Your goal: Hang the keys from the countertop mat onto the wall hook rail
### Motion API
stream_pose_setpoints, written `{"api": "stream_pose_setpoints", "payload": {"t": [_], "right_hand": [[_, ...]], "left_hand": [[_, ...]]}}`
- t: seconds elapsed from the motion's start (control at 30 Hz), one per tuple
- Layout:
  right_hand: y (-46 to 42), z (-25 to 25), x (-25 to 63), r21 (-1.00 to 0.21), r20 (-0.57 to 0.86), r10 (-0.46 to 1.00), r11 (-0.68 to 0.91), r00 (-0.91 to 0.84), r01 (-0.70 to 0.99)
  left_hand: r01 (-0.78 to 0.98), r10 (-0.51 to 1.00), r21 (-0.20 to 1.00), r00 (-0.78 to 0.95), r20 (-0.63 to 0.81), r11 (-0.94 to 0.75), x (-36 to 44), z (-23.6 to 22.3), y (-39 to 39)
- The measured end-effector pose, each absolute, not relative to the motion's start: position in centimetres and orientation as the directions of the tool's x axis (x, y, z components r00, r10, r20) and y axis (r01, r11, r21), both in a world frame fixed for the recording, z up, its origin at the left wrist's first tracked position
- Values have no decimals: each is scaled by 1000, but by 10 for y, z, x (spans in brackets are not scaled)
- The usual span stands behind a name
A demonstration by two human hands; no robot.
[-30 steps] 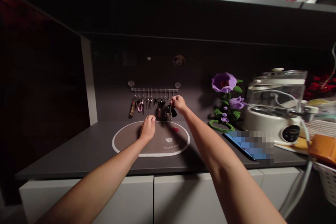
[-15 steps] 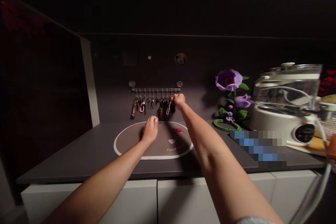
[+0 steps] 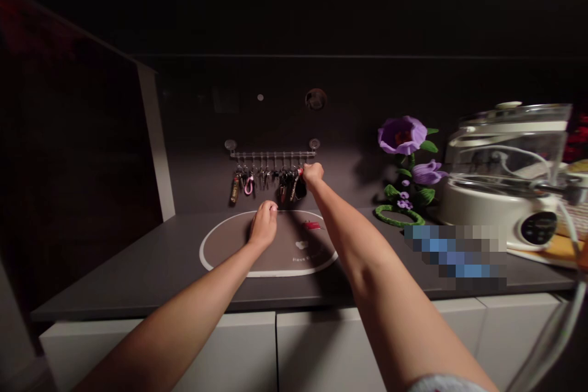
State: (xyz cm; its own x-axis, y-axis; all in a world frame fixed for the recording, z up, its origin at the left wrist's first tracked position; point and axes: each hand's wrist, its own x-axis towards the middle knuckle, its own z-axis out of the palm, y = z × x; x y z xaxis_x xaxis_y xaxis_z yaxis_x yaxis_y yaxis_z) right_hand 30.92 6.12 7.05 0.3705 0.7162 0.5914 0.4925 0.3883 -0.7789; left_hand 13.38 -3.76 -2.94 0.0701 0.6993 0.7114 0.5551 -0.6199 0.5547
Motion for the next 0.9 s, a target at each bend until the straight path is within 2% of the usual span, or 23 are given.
{"api": "stream_pose_setpoints", "payload": {"t": [0.07,0.13,0.4,0.57,0.77,0.9], "right_hand": [[55,69,305,-855,495,682,270,539,443],[50,67,301,-891,435,664,219,608,399],[43,65,297,-907,417,715,286,561,310],[30,66,298,-905,424,774,338,471,260],[15,55,307,-870,484,735,343,476,355],[-1,34,315,-854,500,778,370,381,365]], "left_hand": [[555,697,552,74,713,-623,134,-30,-37],[557,696,547,80,714,-625,133,-29,-37],[575,716,548,97,692,-607,133,-28,-39],[566,707,537,120,697,-625,133,-30,-38],[537,679,510,171,714,-672,133,-33,-34],[533,678,499,211,704,-684,133,-34,-35]]}}
